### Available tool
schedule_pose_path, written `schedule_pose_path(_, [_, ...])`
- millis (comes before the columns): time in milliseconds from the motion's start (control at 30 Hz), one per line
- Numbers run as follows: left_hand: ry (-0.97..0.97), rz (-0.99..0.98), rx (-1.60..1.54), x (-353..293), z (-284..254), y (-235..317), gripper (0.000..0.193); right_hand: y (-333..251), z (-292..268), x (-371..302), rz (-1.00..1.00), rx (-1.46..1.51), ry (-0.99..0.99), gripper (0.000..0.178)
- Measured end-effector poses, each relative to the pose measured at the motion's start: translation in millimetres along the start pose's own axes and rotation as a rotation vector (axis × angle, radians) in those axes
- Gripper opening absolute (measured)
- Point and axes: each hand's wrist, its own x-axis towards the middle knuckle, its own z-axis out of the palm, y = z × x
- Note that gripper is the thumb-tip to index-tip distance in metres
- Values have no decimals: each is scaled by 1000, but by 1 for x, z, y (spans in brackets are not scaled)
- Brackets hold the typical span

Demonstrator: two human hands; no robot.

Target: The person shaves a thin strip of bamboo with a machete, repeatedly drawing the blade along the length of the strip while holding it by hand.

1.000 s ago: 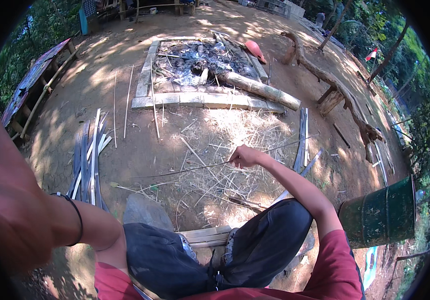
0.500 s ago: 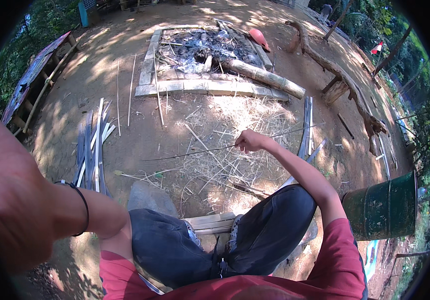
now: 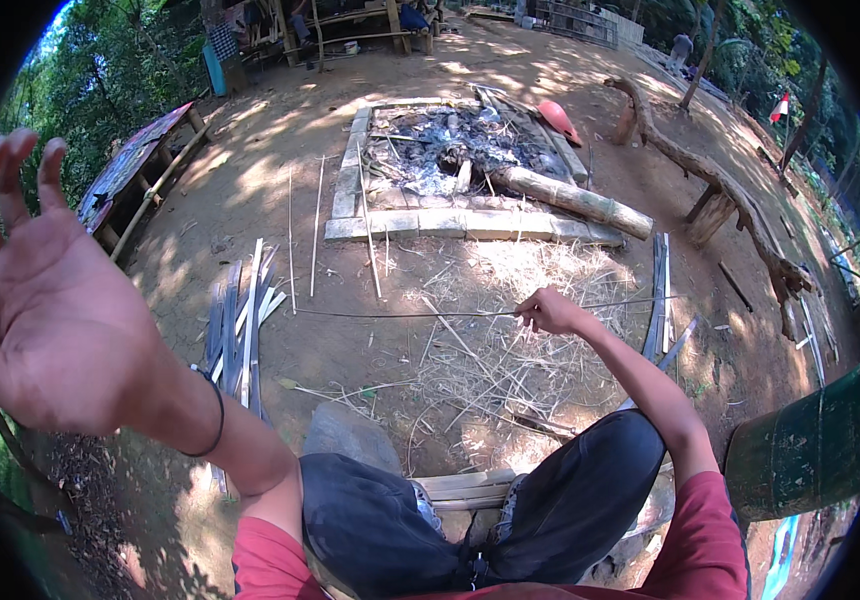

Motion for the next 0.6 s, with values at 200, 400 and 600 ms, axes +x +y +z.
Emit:
schedule_pose_path(200, [-693, -576, 287, -98, 33, -105, 46, -28, -26, -7, -170, 96, 220, 35])
schedule_pose_path(400, [-1260, -458, 900, -194, -50, -156, 35, -45, -32, -23, -242, 220, 272, 33])
schedule_pose_path(600, [-1405, -801, 763, -211, -56, -165, 41, -8, -62, -51, -174, 114, 415, 38])
